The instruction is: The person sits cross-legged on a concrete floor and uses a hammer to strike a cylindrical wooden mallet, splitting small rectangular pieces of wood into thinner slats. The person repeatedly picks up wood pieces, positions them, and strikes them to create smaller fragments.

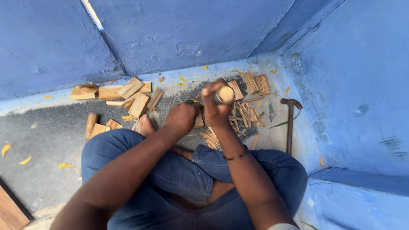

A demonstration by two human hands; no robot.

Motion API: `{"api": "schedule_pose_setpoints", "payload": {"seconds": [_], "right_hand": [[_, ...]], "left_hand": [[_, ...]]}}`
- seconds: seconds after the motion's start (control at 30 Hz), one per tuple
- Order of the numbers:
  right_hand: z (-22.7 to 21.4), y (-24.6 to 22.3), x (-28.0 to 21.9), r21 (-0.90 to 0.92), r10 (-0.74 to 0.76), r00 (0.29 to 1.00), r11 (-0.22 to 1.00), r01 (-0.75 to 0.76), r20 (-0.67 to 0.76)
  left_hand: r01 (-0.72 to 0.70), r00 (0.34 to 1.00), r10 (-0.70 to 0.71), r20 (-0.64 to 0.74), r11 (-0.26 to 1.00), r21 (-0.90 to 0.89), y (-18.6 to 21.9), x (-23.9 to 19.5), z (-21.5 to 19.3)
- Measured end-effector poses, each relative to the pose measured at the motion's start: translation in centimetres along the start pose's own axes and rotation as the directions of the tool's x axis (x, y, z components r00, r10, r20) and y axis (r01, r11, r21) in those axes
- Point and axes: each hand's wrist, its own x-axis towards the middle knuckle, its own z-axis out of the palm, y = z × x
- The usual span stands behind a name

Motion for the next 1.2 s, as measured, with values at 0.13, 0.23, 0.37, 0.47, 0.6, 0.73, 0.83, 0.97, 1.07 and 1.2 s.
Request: {"api": "schedule_pose_setpoints", "payload": {"seconds": [0.13,0.23,0.37,0.47,0.6,0.73,0.83,0.97,1.07,1.2], "right_hand": [[-1.5,-1.8,0.8,0.018,-0.115,0.992,0.993,0.114,0.049],[0.1,0.5,0.9,0.073,0.008,0.999,0.997,-0.005,-0.045],[0.1,1.1,0.9,0.115,0.076,0.994,0.991,-0.066,-0.081],[-0.9,-0.6,0.7,0.091,0.017,0.997,0.996,-0.011,-0.071],[-0.6,0.0,1.0,0.084,-0.041,0.998,0.995,0.045,-0.038],[0.3,1.2,-0.1,-0.126,-0.087,0.995,0.988,0.092,0.047],[0.5,0.6,-0.2,-0.059,-0.106,0.994,0.992,0.107,0.021],[-1.1,-0.8,0.4,0.025,-0.133,0.991,0.991,0.132,0.028],[-0.4,0.8,1.0,0.041,-0.035,0.999,0.999,0.036,-0.021],[-0.1,0.4,0.3,-0.013,0.032,0.999,0.999,-0.033,-0.009]], "left_hand": [[-0.019,0.994,0.015,-0.108,0.999,-0.04,0.3,0.3,-0.5],[-0.025,0.999,0.022,0.035,0.997,0.072,-0.6,0.5,0.0],[0.034,0.997,-0.034,0.066,0.999,0.007,-1.3,1.0,-0.1],[-0.047,0.999,0.047,-0.026,0.999,0.009,-0.1,0.3,0.0],[-0.038,0.999,0.037,0.013,0.998,0.055,-0.1,0.7,0.0],[0.024,0.998,-0.026,0.053,0.999,0.032,-1.1,0.8,0.6],[-0.042,0.998,0.04,0.04,0.997,0.065,-0.8,0.4,0.4],[-0.017,1.0,0.017,-0.01,1.0,0.022,-0.1,0.4,0.0],[0.025,0.997,-0.028,0.074,0.999,0.046,-0.6,1.0,-0.3],[0.017,0.998,-0.02,0.066,0.999,0.047,-0.7,0.6,-0.1]]}}
